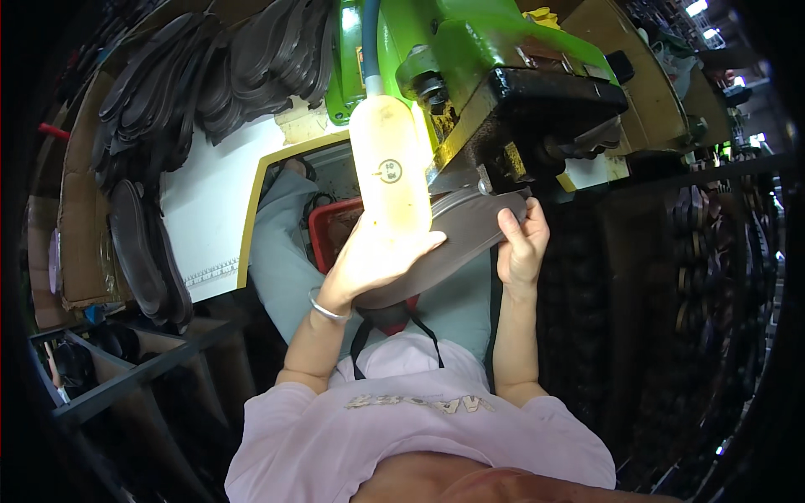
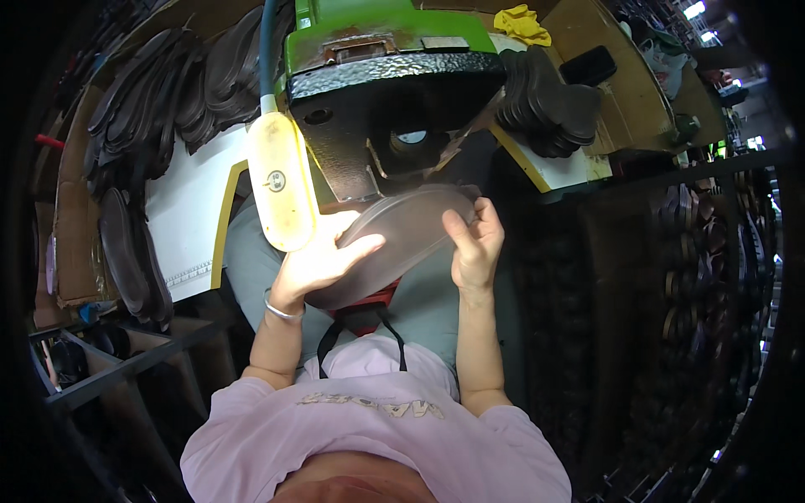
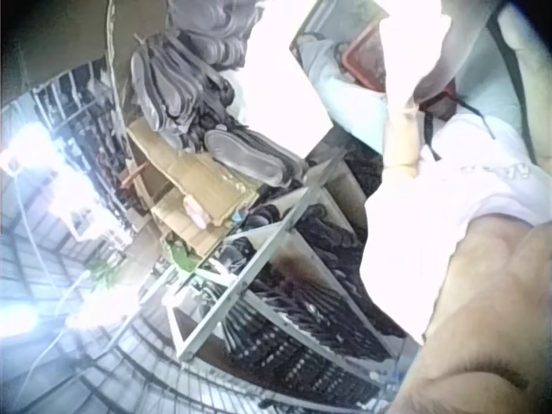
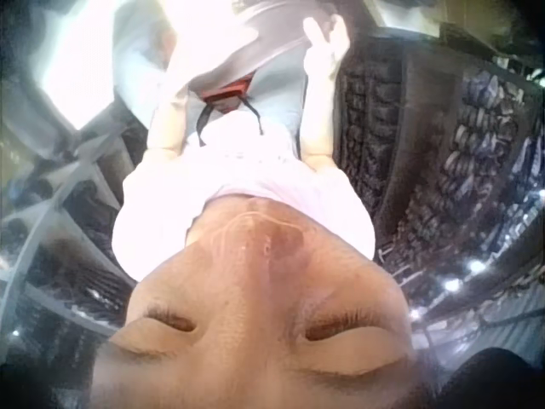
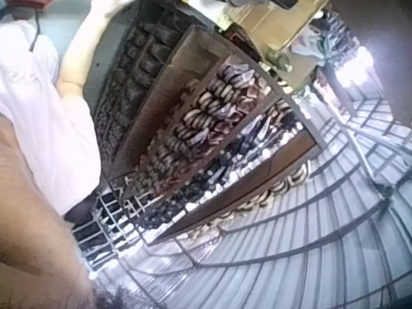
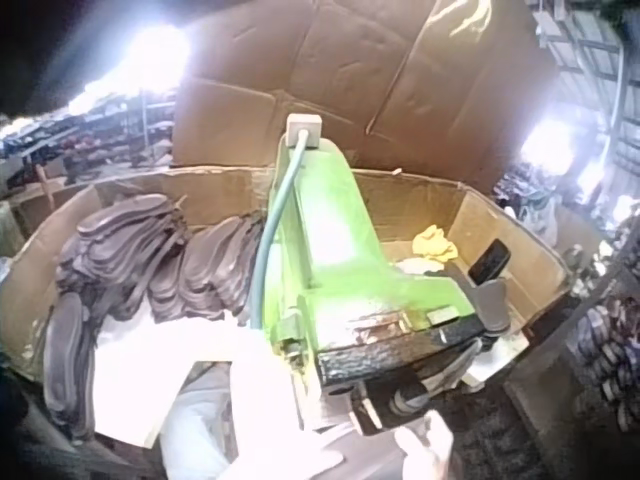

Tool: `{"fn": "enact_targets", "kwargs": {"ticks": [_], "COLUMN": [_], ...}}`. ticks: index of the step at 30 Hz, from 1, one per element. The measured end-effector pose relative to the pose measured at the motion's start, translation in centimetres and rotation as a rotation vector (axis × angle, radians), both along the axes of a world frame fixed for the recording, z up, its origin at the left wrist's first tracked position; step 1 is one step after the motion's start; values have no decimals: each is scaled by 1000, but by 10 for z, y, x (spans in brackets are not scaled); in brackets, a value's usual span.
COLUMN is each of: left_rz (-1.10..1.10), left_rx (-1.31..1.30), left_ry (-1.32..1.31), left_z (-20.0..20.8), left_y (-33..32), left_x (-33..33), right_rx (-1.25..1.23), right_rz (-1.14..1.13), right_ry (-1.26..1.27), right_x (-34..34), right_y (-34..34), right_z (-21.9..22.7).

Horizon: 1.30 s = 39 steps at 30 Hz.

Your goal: The person repeatedly picks up dark shoe soles from a stack and presses them against a green grinding machine to smooth the surface. After grinding each sole, the person places it on a nearby pile of finished items. The process is repeated continuously for multiple soles throughout the video.

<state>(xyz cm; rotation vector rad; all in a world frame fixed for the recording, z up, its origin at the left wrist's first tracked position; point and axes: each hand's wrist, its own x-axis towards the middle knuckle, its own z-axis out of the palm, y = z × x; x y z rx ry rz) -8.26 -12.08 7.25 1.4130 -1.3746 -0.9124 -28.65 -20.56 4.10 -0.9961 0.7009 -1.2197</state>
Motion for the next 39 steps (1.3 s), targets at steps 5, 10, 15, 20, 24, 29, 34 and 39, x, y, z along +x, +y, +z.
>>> {"fn": "enact_targets", "kwargs": {"ticks": [5, 10, 15, 20, 24, 29, 34, 39], "left_rz": [-14, 130, 318, 210, 347, 477, 451, 335], "left_rx": [27, 135, 153, 69, -62, -84, -63, -64], "left_ry": [112, 304, 611, 342, 215, 431, 442, 579], "left_z": [1, -18, -20, -24, -43, -58, -62, -44], "left_y": [-1, 44, 64, 14, 4, 23, 33, 13], "left_x": [9, 17, 4, -10, -28, -47, -48, -51], "right_rx": [33, 81, 5, -23, 61, 326, 242, 85], "right_rz": [-16, 144, 310, 117, 290, 385, 16, -232], "right_ry": [-20, -8, 66, 211, 292, 421, 245, 210], "right_x": [15, 40, 55, 48, 6, -65, -107, -105], "right_y": [5, 14, 16, 28, 82, 142, 115, 37], "right_z": [9, 0, 3, 2, -14, -39, -20, 0]}}
